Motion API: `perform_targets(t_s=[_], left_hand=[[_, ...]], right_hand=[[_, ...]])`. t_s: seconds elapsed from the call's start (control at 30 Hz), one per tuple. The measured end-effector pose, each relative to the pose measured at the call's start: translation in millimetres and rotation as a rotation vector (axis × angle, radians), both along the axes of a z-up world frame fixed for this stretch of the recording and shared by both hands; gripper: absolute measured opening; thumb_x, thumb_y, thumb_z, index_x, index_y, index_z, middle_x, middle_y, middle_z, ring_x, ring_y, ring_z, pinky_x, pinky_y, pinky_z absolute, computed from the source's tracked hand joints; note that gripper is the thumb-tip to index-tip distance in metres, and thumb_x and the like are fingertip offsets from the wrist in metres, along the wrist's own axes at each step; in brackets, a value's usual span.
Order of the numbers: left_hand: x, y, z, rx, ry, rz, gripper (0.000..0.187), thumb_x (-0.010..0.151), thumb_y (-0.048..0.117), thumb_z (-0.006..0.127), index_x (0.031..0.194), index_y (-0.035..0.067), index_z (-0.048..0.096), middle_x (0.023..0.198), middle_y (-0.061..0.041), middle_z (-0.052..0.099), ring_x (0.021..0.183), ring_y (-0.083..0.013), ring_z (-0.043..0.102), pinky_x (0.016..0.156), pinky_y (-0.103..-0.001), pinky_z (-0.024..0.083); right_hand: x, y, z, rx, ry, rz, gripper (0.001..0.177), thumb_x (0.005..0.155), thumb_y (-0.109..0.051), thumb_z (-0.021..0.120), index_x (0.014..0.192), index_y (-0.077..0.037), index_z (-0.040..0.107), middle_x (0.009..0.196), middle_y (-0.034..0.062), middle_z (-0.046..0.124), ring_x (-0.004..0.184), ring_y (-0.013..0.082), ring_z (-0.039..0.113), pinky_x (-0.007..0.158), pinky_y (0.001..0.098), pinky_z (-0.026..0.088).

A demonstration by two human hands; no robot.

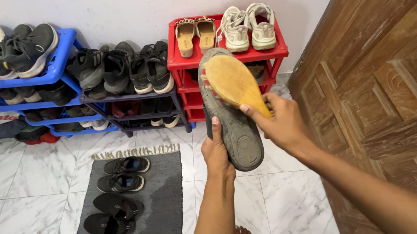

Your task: The person uses a wooden-handled brush to clean the soles and uppers of several pairs of shoes. They pick up each shoe from a mat or rack, brush it thoroughly, and return it to the rack.

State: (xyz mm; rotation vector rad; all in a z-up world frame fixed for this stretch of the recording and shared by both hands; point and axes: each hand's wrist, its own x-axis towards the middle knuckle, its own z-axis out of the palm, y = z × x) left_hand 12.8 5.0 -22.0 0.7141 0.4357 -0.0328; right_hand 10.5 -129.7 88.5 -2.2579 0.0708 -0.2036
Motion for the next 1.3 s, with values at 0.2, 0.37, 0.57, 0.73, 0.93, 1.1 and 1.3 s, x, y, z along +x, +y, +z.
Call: perform_targets(t_s=[0.2,0.37,0.57,0.73,0.93,1.1,1.3], left_hand=[[-1,6,1,0.017,0.009,0.002,0.061,0.085,0.046,0.075,0.119,-0.005,0.069,0.110,-0.012,0.075,0.094,-0.0212,0.071,0.083,-0.035,0.060],[-1,10,6,0.054,0.058,0.005,0.058,0.085,0.046,0.075,0.116,-0.003,0.071,0.107,-0.010,0.075,0.091,-0.0198,0.071,0.080,-0.035,0.059],[-1,9,20,0.066,0.109,-0.004,0.056,0.082,0.044,0.078,0.114,-0.002,0.072,0.104,-0.010,0.076,0.089,-0.0197,0.072,0.078,-0.035,0.059],[-1,4,27,0.049,0.120,0.009,0.056,0.081,0.043,0.080,0.114,-0.002,0.073,0.105,-0.011,0.076,0.089,-0.0200,0.072,0.079,-0.035,0.059],[1,8,31,0.011,0.136,0.018,0.059,0.081,0.043,0.079,0.116,-0.004,0.071,0.108,-0.014,0.076,0.091,-0.0240,0.073,0.080,-0.038,0.061],[7,13,32,-0.001,0.190,-0.008,0.063,0.081,0.043,0.079,0.118,-0.006,0.067,0.111,-0.016,0.076,0.093,-0.0269,0.075,0.084,-0.043,0.063],[14,5,33,-0.012,0.251,0.001,0.063,0.081,0.038,0.082,0.117,-0.011,0.066,0.109,-0.021,0.076,0.091,-0.0313,0.075,0.081,-0.048,0.063]], right_hand=[[1,-29,-11,0.083,0.118,-0.162,0.052,0.087,-0.046,0.075,0.098,0.005,0.069,0.063,0.0093,0.066,0.044,0.0148,0.061,0.040,0.0321,0.049],[-3,-43,-11,0.201,0.177,-0.224,0.050,0.089,-0.044,0.075,0.100,0.005,0.068,0.067,0.0087,0.065,0.043,0.0135,0.057,0.038,0.0302,0.046],[-25,-20,4,0.250,0.149,-0.165,0.047,0.086,-0.043,0.074,0.098,0.002,0.071,0.066,0.0060,0.067,0.042,0.0124,0.057,0.038,0.0294,0.046],[-39,7,10,0.177,0.187,-0.107,0.052,0.084,-0.045,0.075,0.093,0.005,0.071,0.060,0.0115,0.067,0.040,0.0138,0.058,0.039,0.0314,0.046],[-49,-6,5,0.150,0.159,-0.168,0.052,0.082,-0.045,0.075,0.097,0.004,0.070,0.061,0.0080,0.070,0.039,0.0143,0.058,0.038,0.0320,0.047],[-54,-30,1,0.201,0.225,-0.248,0.053,0.084,-0.045,0.076,0.100,0.005,0.070,0.064,0.0106,0.065,0.042,0.0155,0.057,0.039,0.0320,0.046],[-57,-25,1,0.230,0.226,-0.166,0.052,0.083,-0.045,0.076,0.097,0.005,0.072,0.064,0.0088,0.066,0.041,0.0145,0.057,0.038,0.0314,0.045]])
